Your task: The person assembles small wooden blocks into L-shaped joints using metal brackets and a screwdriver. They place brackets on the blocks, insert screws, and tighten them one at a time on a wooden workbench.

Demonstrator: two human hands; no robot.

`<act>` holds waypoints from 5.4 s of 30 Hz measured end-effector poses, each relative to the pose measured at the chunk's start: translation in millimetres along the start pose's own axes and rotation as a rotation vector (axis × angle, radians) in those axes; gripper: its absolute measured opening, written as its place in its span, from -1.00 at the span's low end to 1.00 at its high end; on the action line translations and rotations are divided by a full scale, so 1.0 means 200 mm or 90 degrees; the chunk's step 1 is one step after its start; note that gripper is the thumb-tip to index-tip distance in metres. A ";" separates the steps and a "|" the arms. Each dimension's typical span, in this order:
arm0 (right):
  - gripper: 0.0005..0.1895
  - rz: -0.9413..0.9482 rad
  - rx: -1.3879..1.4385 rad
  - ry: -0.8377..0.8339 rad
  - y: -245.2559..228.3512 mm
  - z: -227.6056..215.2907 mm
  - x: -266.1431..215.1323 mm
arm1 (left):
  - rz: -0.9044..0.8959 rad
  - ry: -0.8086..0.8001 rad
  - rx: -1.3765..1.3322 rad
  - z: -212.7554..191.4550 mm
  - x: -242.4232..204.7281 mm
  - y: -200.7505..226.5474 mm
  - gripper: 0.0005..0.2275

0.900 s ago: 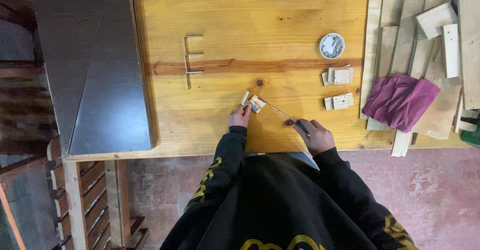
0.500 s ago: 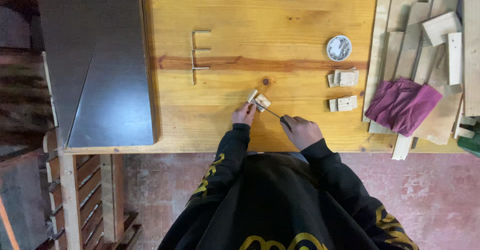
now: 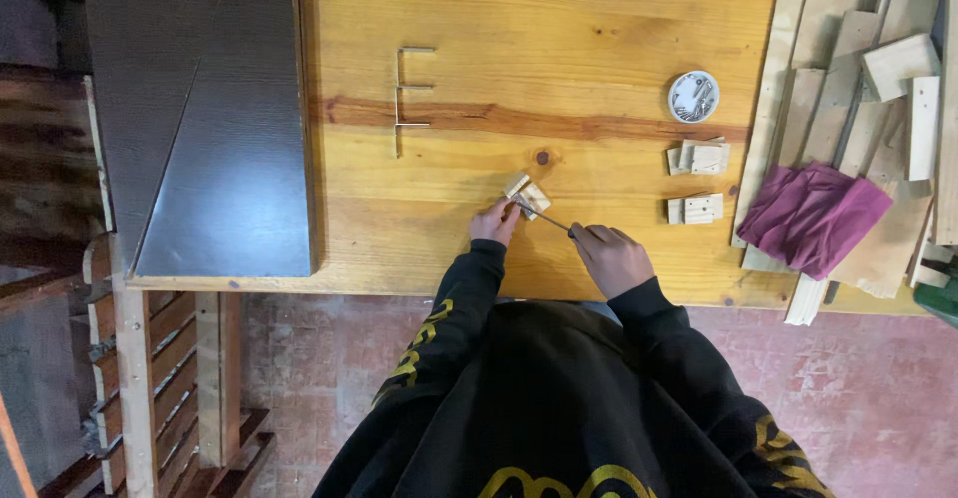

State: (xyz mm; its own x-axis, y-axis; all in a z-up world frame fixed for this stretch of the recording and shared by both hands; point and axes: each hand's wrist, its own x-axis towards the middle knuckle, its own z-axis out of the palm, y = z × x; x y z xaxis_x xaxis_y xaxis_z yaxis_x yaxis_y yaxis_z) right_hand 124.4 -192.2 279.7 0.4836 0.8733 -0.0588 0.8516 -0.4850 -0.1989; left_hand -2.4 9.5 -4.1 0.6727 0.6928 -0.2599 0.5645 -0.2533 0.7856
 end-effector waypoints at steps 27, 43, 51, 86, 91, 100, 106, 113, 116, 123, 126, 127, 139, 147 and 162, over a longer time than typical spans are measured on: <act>-0.87 -0.389 -0.256 0.084 -0.12 -0.14 0.39 | 0.043 0.032 0.059 0.02 -0.01 -0.02 -0.79; -0.73 -0.185 -0.108 -0.044 -0.32 -0.54 0.47 | 0.015 -0.038 0.007 -0.03 0.02 0.04 -0.82; -0.89 -0.387 -0.145 0.140 -0.15 -0.43 0.42 | 0.032 -0.006 0.027 0.00 0.03 0.00 -0.85; -0.79 -0.376 -0.206 0.152 -0.15 -0.46 0.48 | -0.014 -0.067 0.026 0.01 0.04 -0.01 -0.79; -0.86 -0.366 0.036 0.059 -0.13 -0.46 0.40 | -0.002 -0.067 0.024 -0.01 0.03 -0.01 -0.79; -0.92 -0.417 -0.158 0.051 -0.03 -0.36 0.39 | -0.011 -0.070 0.018 -0.03 0.02 0.01 -0.77; -0.86 -0.388 -0.209 0.026 -0.07 -0.40 0.38 | 0.047 -0.016 0.082 -0.03 -0.02 0.02 -0.77; -0.72 -0.370 -0.166 0.004 -0.18 -0.54 0.39 | 0.070 0.010 0.113 0.04 0.01 -0.03 -0.79; -0.76 -0.375 -0.160 0.029 -0.17 -0.50 0.40 | 0.098 0.047 0.167 0.05 0.00 -0.04 -0.80; -0.89 -0.411 -0.158 0.078 -0.13 -0.48 0.41 | 0.134 0.103 0.220 0.08 0.00 -0.06 -0.82; -0.86 -0.392 -0.165 0.071 -0.12 -0.44 0.39 | 0.155 0.121 0.206 0.08 0.00 -0.06 -0.83; -0.86 -0.390 -0.167 0.071 -0.12 -0.41 0.36 | 0.158 0.120 0.204 0.06 -0.02 -0.06 -0.83; -0.92 -0.303 -0.243 0.053 -0.29 -0.49 0.35 | 0.107 -0.001 0.267 0.03 0.00 -0.03 -0.80; -0.96 -0.348 -0.235 0.161 -0.26 -0.55 0.45 | 0.120 0.064 0.349 0.06 -0.01 0.00 -0.78; -0.83 -0.384 -0.225 0.113 -0.20 -0.30 0.41 | 0.080 0.057 0.245 0.11 -0.02 0.00 -0.79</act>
State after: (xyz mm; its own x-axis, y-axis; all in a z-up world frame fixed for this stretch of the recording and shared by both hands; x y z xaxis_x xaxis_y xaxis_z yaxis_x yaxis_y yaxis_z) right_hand 142.2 -104.9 340.7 -0.0911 0.9878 0.1266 0.9808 0.0670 0.1832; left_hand 5.5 -7.9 -15.4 0.7129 0.6922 -0.1121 0.6297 -0.5616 0.5368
